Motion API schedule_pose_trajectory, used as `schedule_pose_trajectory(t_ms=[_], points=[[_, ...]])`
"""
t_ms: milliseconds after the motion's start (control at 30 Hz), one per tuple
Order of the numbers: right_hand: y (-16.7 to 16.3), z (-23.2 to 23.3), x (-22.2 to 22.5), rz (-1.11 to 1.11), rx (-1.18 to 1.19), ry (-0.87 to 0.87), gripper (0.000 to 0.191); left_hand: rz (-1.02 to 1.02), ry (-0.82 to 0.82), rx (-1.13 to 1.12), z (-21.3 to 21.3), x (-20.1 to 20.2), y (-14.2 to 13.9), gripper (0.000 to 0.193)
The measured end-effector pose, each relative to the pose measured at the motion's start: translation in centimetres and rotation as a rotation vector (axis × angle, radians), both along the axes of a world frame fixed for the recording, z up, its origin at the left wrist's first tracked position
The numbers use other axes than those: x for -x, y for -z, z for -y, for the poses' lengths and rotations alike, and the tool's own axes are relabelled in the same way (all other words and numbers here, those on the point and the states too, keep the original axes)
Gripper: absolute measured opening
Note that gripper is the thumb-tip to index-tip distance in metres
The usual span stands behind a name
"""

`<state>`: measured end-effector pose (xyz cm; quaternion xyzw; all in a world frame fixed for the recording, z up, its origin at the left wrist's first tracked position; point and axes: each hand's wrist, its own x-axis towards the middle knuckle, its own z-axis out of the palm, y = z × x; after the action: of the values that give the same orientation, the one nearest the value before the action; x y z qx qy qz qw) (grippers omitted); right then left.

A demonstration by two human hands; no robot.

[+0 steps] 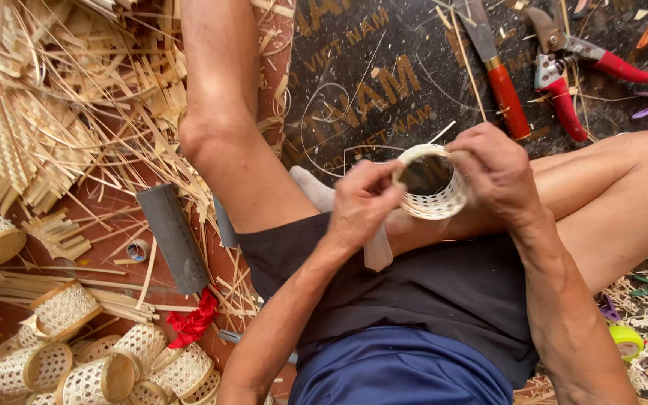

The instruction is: The person sits on the floor assembling woven bamboo baskets. They fit a woven bamboo cylinder around a rim, press a flat bamboo strip around the top edge, trim strip ends with pliers, insert a round woven base into the bottom, and set finished baskets aside with a pile of completed ones.

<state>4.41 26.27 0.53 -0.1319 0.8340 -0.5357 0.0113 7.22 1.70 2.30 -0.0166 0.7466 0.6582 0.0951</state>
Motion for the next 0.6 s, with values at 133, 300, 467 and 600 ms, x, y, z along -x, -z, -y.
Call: schedule_pose_trajectory(t_ms=[133,300,467,600], points=[[1.1,0.8,1.8,0.357,-0.159,0.009,0.013,-0.143,-0.233,0.085,6.1,3.5,-3.1,0.026],[1.9,6.2,6.0,0.134,-0.276,-0.26,0.025,-0.124,-0.371,0.186,9.4,4.1,-6.2,0.025],[1.4,5.4,9.0,-0.349,-0.075,0.039,0.029,-0.091,-0.296,0.23,6.4,1.4,-5.7,0.023],[1.6,3.0,6.8,-0.12,-0.131,0.222,0.013,0.091,-0.264,0.08,4.4,0.7,-3.7,0.024]])
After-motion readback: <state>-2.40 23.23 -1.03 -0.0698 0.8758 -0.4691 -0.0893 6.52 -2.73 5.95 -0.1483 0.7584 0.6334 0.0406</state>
